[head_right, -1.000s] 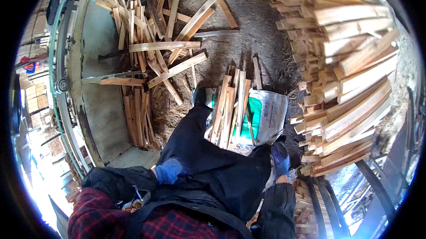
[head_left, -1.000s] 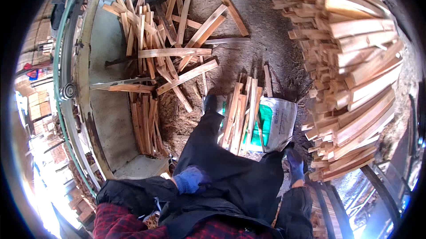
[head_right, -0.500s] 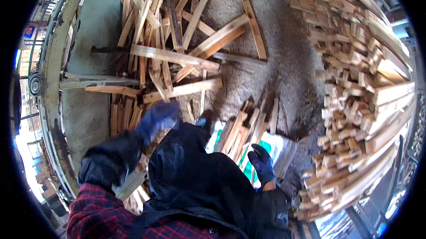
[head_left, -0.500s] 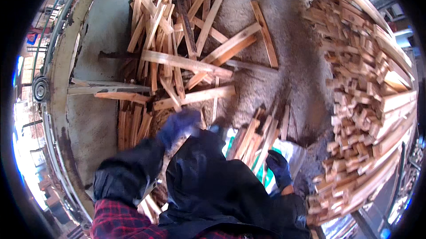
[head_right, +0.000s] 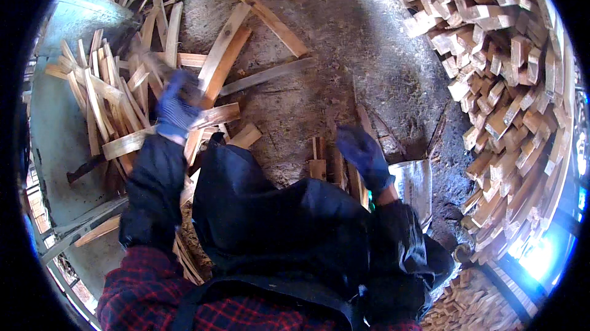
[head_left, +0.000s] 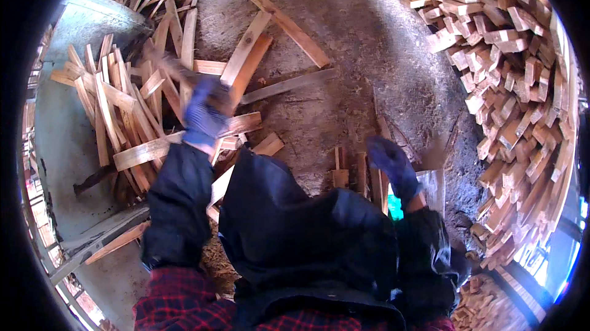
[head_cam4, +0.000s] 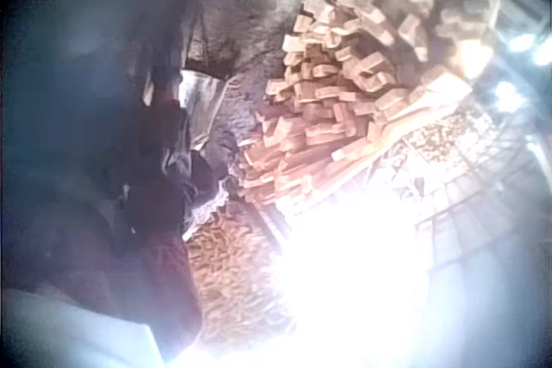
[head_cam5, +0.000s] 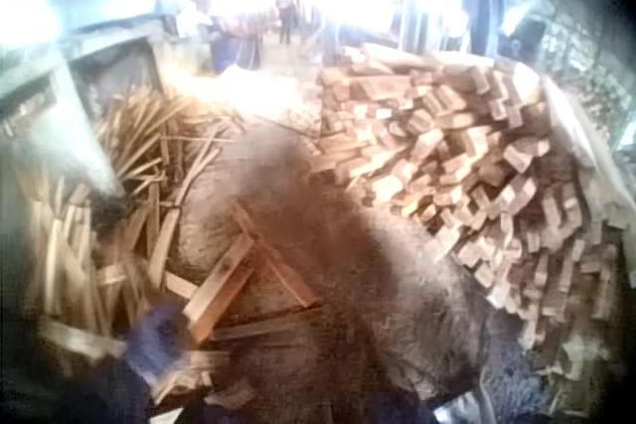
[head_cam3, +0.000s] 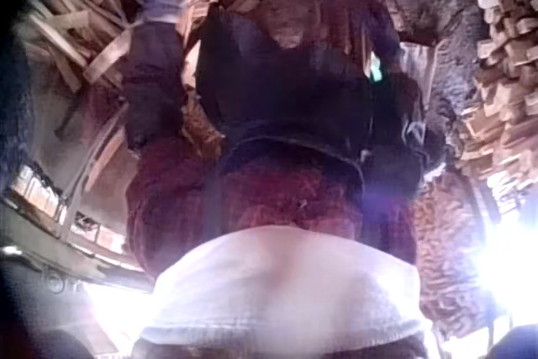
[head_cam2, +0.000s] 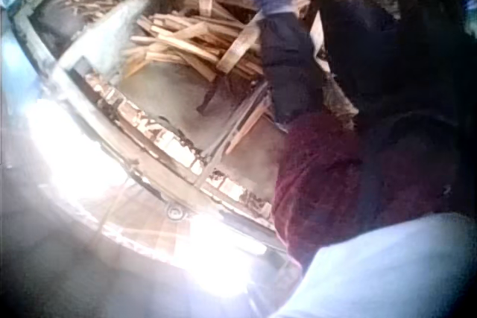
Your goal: The person repeatedly picks up small wooden planks from a pile on the floor and stacks them onto a growing pile nearby. The person wears gloves and uses both hands to gather and place the planks in a repetitive cycle.
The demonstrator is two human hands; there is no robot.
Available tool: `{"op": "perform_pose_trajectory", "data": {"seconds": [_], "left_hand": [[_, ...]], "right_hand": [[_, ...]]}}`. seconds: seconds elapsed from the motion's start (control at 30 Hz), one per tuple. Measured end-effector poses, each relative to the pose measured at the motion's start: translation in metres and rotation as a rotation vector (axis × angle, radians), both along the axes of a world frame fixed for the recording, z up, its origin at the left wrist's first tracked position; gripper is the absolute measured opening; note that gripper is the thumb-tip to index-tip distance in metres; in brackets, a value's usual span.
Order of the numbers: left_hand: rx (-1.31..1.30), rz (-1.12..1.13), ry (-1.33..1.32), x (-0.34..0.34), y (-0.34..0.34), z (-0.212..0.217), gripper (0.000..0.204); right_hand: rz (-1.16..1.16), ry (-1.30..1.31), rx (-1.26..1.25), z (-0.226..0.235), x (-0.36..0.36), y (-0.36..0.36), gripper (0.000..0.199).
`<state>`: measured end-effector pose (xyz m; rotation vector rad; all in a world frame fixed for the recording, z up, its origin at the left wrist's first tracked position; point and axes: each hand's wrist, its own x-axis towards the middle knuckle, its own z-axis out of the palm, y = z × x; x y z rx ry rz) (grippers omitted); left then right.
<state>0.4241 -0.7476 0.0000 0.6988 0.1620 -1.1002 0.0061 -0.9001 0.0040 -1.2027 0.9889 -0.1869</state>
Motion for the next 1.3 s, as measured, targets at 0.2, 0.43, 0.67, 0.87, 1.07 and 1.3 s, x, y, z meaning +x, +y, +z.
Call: {"op": "perform_pose_trajectory", "data": {"seconds": [0.2, 0.43, 0.67, 0.87, 1.07, 1.3], "left_hand": [[0.054, -0.697, -0.571, -0.149, -0.018, 0.044, 0.028], [0.068, -1.010, -0.704, -0.213, -0.036, 0.055, 0.031], [0.056, -1.072, -0.903, -0.250, -0.019, 0.016, 0.034], [-0.295, -0.695, -1.724, -0.187, -0.036, 0.012, 0.035], [0.429, -0.412, -1.818, -0.028, 0.033, 0.005, 0.064], [1.550, -1.095, -2.068, 0.086, 0.160, -0.056, 0.102]], "right_hand": [[0.054, -0.507, 0.084, 0.074, 0.136, -0.032, 0.048], [-0.271, -0.585, 0.320, 0.080, 0.116, -0.073, 0.038], [-0.053, -0.342, -0.006, 0.023, 0.064, -0.049, 0.044], [-0.005, 0.181, -0.313, -0.016, -0.037, 0.020, 0.030], [0.076, 0.367, -0.415, -0.027, -0.032, 0.015, 0.037], [0.145, 0.411, -0.477, -0.022, -0.018, 0.020, 0.046]]}}
